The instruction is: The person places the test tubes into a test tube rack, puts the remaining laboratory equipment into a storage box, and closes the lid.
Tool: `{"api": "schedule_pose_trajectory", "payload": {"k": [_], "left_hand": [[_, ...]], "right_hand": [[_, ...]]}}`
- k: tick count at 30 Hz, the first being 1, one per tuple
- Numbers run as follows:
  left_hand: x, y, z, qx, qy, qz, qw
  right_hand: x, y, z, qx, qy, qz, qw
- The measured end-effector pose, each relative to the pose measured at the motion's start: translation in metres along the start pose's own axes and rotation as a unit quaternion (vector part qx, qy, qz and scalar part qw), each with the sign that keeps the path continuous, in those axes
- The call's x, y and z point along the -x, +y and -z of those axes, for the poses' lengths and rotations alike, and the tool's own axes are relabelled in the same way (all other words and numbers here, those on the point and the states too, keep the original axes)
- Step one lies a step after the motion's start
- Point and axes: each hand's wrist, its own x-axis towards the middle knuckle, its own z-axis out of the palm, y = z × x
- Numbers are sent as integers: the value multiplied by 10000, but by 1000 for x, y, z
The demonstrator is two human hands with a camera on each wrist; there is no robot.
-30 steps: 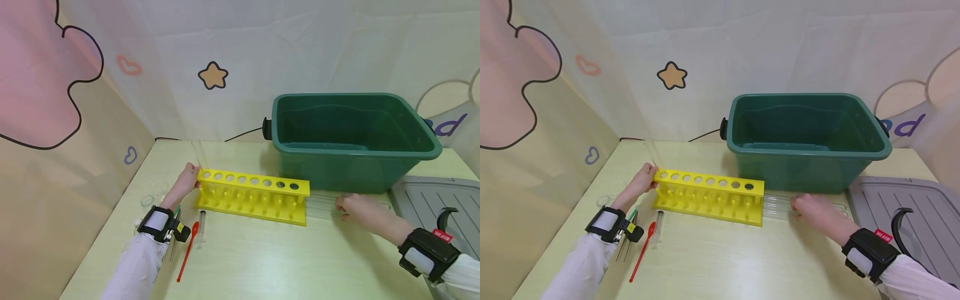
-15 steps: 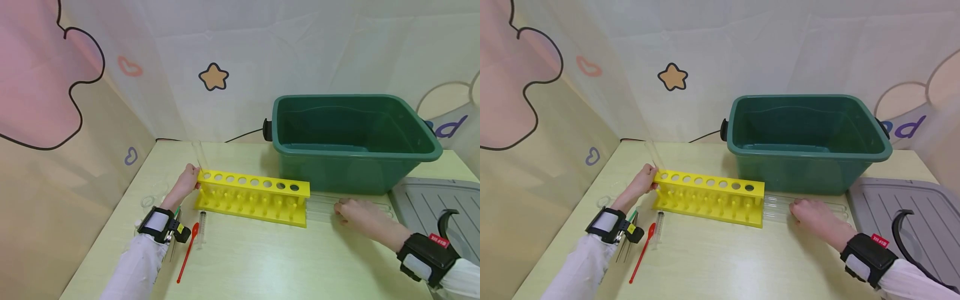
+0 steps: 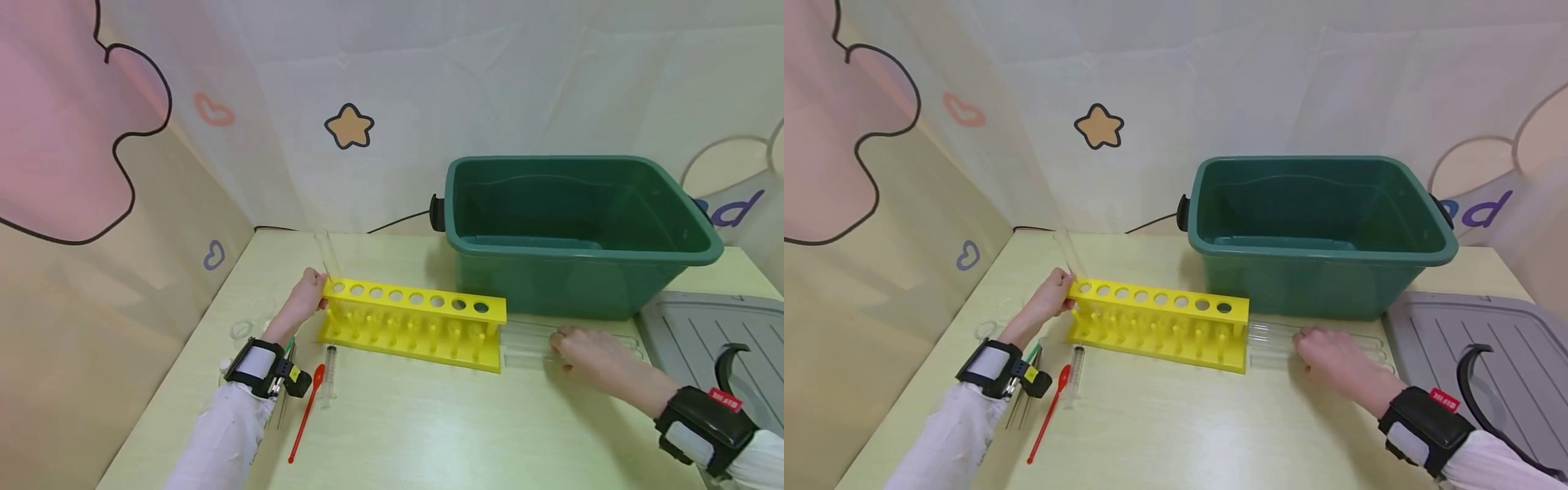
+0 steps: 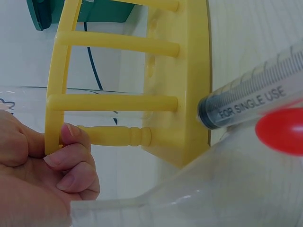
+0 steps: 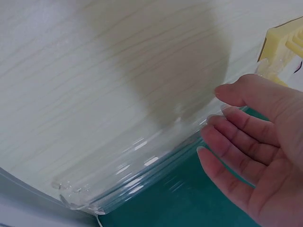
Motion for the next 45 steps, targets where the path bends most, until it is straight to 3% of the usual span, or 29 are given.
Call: {"api": "schedule_pose_trajectory", "payload": {"k": [8,15,22,27,34,45], "left_hand": [[1,-1,5,38,30,65,10000],[2,0,5,71,17,105,9999],[5,3,3,58,27,100,9999],[4,3,2,-12,18,64,10000],[2,2,1,0,9,15,10000],[2,3,0,26,10,28,10000]], "right_hand": [[-1,-3,5,25,194,99,9998],[1,-7,28,128,172,69,9997],[2,-22,69,282,791,63,9964],[3,-30,88,-151,1336,143,9908],[-7,-36,102,-775,2376,700,9657],[-47,-66,120,-2715,3014,811,9104]]}}
